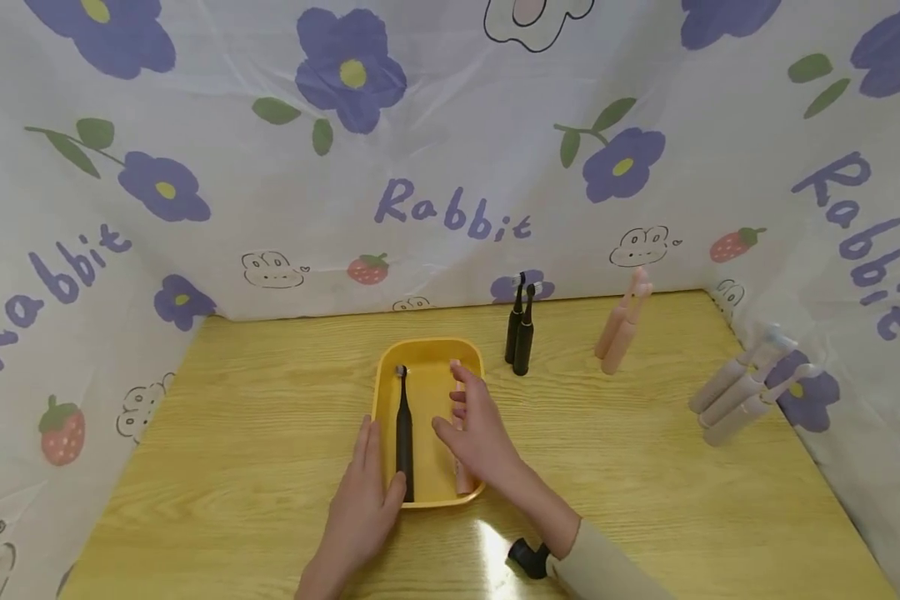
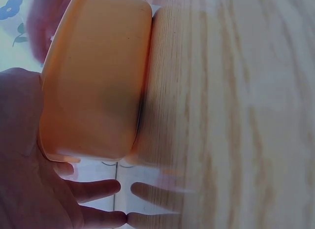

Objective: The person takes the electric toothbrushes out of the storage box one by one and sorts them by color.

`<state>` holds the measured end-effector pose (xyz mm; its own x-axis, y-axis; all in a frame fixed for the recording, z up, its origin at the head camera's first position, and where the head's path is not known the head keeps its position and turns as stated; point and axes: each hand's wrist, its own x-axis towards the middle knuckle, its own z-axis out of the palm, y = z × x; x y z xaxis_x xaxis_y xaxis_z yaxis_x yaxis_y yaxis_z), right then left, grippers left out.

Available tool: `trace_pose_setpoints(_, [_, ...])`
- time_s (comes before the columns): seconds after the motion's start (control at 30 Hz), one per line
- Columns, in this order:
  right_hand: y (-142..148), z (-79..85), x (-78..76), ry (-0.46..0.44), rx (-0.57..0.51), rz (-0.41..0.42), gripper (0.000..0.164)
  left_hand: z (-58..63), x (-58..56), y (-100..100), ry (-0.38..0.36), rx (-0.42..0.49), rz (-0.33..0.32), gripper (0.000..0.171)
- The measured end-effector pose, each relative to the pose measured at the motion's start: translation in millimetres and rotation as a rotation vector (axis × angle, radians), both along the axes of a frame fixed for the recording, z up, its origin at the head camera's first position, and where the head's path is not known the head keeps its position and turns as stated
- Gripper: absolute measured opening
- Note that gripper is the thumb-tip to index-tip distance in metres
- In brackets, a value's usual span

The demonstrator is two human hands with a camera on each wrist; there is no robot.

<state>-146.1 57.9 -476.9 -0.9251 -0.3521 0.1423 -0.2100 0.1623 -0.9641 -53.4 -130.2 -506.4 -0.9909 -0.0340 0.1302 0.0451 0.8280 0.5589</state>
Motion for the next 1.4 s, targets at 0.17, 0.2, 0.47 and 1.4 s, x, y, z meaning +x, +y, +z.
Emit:
trace_pose_setpoints(0.17, [-23.2, -5.0, -11.3, -0.200, 0.033, 0.054, 0.080, 0.7, -0.9, 0.0, -0.007, -0.001, 0.010, 0.075])
trace_pose_setpoints(0.2, [-27.1, -7.0, -12.6, -0.244, 0.036, 0.063, 0.079, 0.9, -0.8, 0.0, -0.011, 0.000, 0.012, 0.075])
trace_pose_setpoints(0.47, [-44.9, -16.9, -15.5, -0.480, -0.060, 0.153, 0.068, 0.7, 0.2, 1.2, -0.028, 0.002, 0.017, 0.076])
trace_pose_setpoints(1.4, [-40.8, -17.7, -16.7, -0.753, -0.168, 0.337, 0.055, 0.9, -1.0, 0.8, -0.038, 0.014, 0.021, 0.076])
